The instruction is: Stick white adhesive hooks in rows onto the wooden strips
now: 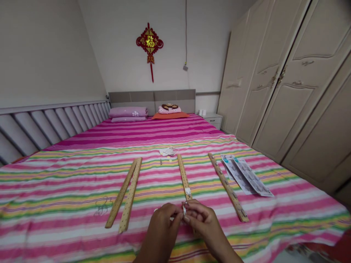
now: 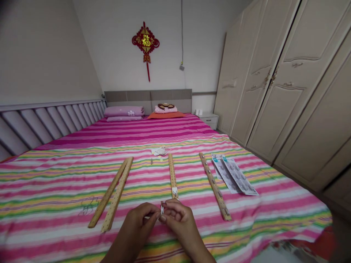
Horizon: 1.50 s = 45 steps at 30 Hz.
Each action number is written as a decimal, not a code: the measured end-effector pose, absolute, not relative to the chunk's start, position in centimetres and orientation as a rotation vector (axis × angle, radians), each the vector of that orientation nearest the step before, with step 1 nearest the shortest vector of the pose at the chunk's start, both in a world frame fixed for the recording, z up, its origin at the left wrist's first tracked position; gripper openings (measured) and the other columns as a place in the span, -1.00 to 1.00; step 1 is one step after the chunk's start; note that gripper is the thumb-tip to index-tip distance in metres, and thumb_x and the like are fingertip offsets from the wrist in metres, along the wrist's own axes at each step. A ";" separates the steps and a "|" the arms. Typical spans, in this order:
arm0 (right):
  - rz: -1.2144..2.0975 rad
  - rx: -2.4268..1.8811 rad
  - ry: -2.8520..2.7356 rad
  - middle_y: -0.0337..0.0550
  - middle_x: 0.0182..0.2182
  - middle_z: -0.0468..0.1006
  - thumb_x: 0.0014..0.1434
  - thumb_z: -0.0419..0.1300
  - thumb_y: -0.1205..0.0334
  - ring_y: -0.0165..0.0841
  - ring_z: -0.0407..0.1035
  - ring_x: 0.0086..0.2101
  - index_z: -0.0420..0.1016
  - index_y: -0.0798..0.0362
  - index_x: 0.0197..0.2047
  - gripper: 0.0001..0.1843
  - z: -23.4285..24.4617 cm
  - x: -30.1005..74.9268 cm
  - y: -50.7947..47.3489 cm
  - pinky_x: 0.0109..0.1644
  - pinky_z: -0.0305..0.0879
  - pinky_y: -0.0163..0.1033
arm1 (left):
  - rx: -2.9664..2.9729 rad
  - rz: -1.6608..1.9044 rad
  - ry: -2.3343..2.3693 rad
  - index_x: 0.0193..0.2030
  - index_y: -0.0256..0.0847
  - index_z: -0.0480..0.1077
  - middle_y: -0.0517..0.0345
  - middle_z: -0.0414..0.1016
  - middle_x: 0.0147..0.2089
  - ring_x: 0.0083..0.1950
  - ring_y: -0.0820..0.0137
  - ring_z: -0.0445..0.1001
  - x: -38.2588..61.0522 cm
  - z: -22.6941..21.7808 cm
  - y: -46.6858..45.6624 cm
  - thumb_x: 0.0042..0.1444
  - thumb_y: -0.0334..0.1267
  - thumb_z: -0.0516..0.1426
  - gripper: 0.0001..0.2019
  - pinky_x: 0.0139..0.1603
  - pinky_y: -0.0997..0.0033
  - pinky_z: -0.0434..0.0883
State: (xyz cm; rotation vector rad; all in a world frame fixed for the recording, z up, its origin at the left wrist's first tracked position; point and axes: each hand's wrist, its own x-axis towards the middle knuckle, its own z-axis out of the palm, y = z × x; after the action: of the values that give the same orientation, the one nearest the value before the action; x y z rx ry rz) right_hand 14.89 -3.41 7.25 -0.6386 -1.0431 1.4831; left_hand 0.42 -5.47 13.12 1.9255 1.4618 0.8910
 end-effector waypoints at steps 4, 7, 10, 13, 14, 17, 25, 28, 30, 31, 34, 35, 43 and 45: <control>1.484 -0.629 -1.036 -0.21 -0.29 0.46 -0.18 0.41 0.33 -0.44 0.40 -0.41 0.62 -0.03 -0.33 -0.74 7.3 14.8 -3.5 -0.32 0.38 -0.34 | 1.973 0.888 1.463 -0.48 -0.21 0.40 0.08 0.48 -0.43 -0.38 0.35 0.43 0.5 13.3 -5.4 0.06 -0.33 0.01 -0.82 -0.39 0.46 0.30; 1.491 -0.612 -1.055 -0.22 -0.31 0.46 -0.18 0.40 0.34 -0.45 0.40 -0.41 0.62 -0.03 -0.32 -0.74 7.2 14.7 -3.6 -0.32 0.36 -0.34 | 1.965 0.905 1.458 -0.50 -0.20 0.37 0.09 0.44 -0.44 -0.40 0.36 0.41 0.6 13.4 -5.6 0.04 -0.34 0.02 -0.84 -0.44 0.49 0.27; 1.491 -0.600 -1.080 -0.22 -0.31 0.45 -0.16 0.39 0.34 -0.45 0.40 -0.41 0.61 -0.04 -0.30 -0.74 7.1 14.7 -3.5 -0.32 0.35 -0.34 | 1.926 0.937 1.414 -0.53 -0.20 0.34 0.12 0.40 -0.47 -0.43 0.39 0.39 0.6 13.4 -5.6 0.00 -0.37 0.02 -0.86 -0.46 0.51 0.27; 1.482 -0.578 -1.104 -0.23 -0.31 0.45 -0.16 0.39 0.35 -0.45 0.40 -0.41 0.61 -0.04 -0.30 -0.73 7.0 14.7 -3.4 -0.34 0.35 -0.35 | 1.877 0.957 1.361 -0.56 -0.21 0.32 0.13 0.37 -0.46 -0.43 0.40 0.38 0.6 13.2 -5.4 -0.06 -0.39 0.04 -0.88 -0.48 0.53 0.27; 1.480 -0.570 -1.105 -0.23 -0.32 0.45 -0.17 0.39 0.35 -0.45 0.40 -0.42 0.61 -0.04 -0.30 -0.73 7.0 14.7 -3.3 -0.34 0.35 -0.35 | 1.852 0.974 1.354 -0.57 -0.21 0.32 0.13 0.36 -0.46 -0.43 0.40 0.37 0.5 13.2 -5.3 -0.08 -0.40 0.05 -0.89 -0.49 0.53 0.26; 1.487 -0.567 -1.097 -0.25 -0.36 0.45 -0.17 0.40 0.33 -0.47 0.40 -0.45 0.62 -0.03 -0.32 -0.75 7.3 14.6 -3.3 -0.37 0.34 -0.37 | 1.763 1.048 1.331 -0.60 -0.21 0.31 0.16 0.33 -0.46 -0.42 0.41 0.37 0.5 13.0 -4.9 -0.13 -0.42 0.06 -0.89 -0.48 0.53 0.27; 1.589 -0.577 -0.993 -0.24 -0.39 0.50 -0.16 0.40 0.30 -0.47 0.40 -0.50 0.60 0.02 -0.30 -0.74 7.8 14.4 -3.4 -0.39 0.32 -0.35 | 1.415 1.164 1.130 -0.59 -0.21 0.31 0.23 0.31 -0.48 -0.49 0.42 0.41 0.7 12.5 -4.5 -0.16 -0.38 0.09 -0.93 -0.45 0.45 0.38; 1.622 -0.571 -0.958 -0.24 -0.50 0.53 -0.15 0.40 0.28 -0.46 0.39 -0.53 0.58 0.05 -0.27 -0.71 7.7 14.3 -3.2 -0.40 0.29 -0.36 | 1.305 1.156 1.081 -0.58 -0.21 0.29 0.25 0.34 -0.56 -0.52 0.40 0.41 0.8 12.3 -4.2 -0.16 -0.37 0.11 -0.93 -0.46 0.43 0.36; 1.633 -0.596 -0.928 -0.22 -0.56 0.54 -0.14 0.40 0.27 -0.46 0.39 -0.54 0.58 0.08 -0.26 -0.70 7.7 14.2 -3.1 -0.41 0.27 -0.37 | 1.257 1.156 1.045 -0.57 -0.21 0.29 0.25 0.37 -0.60 -0.53 0.40 0.41 0.8 12.0 -4.0 -0.15 -0.38 0.12 -0.93 -0.45 0.42 0.35; 1.634 -0.610 -0.916 -0.20 -0.58 0.55 -0.14 0.40 0.26 -0.46 0.39 -0.55 0.58 0.10 -0.26 -0.69 7.7 14.2 -3.1 -0.42 0.27 -0.37 | 1.234 1.165 1.023 -0.57 -0.21 0.30 0.25 0.37 -0.62 -0.53 0.40 0.40 0.9 11.8 -3.9 -0.15 -0.38 0.13 -0.93 -0.44 0.42 0.35; 1.624 -0.636 -0.894 -0.17 -0.61 0.56 -0.16 0.40 0.23 -0.44 0.39 -0.57 0.57 0.14 -0.25 -0.66 7.8 14.1 -3.1 -0.46 0.25 -0.36 | 1.132 1.185 0.946 -0.55 -0.23 0.32 0.26 0.39 -0.61 -0.52 0.44 0.39 0.9 11.2 -3.7 -0.12 -0.39 0.12 -0.94 -0.41 0.42 0.34; 1.620 -0.638 -0.887 -0.17 -0.62 0.56 -0.17 0.41 0.23 -0.44 0.38 -0.59 0.57 0.15 -0.25 -0.65 7.8 14.0 -3.2 -0.47 0.24 -0.36 | 1.092 1.189 0.922 -0.56 -0.23 0.32 0.26 0.40 -0.61 -0.52 0.45 0.39 0.9 11.0 -3.7 -0.12 -0.40 0.12 -0.94 -0.40 0.43 0.34; 1.662 -0.630 -0.681 -0.20 -0.60 0.56 -0.19 0.41 0.31 -0.48 0.37 -0.59 0.59 0.15 -0.28 -0.69 8.3 14.1 -3.4 -0.46 0.28 -0.39 | 0.798 1.201 0.855 -0.57 -0.25 0.35 0.23 0.42 -0.60 -0.51 0.48 0.40 1.7 10.9 -4.1 -0.15 -0.38 0.17 -0.93 -0.38 0.46 0.35; 1.681 -0.633 -0.645 -0.17 -0.54 0.58 -0.17 0.41 0.34 -0.48 0.38 -0.57 0.59 0.16 -0.29 -0.71 8.5 14.1 -3.5 -0.45 0.30 -0.40 | 0.747 1.205 0.825 -0.56 -0.26 0.37 0.21 0.45 -0.57 -0.48 0.48 0.42 1.8 10.9 -4.1 -0.15 -0.36 0.20 -0.92 -0.33 0.47 0.37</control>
State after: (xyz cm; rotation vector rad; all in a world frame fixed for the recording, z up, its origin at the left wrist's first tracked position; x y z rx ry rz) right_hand 14.12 -3.49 8.47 -0.6334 -0.6449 1.6808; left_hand 1.81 -4.14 10.88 0.7466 0.8248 1.2050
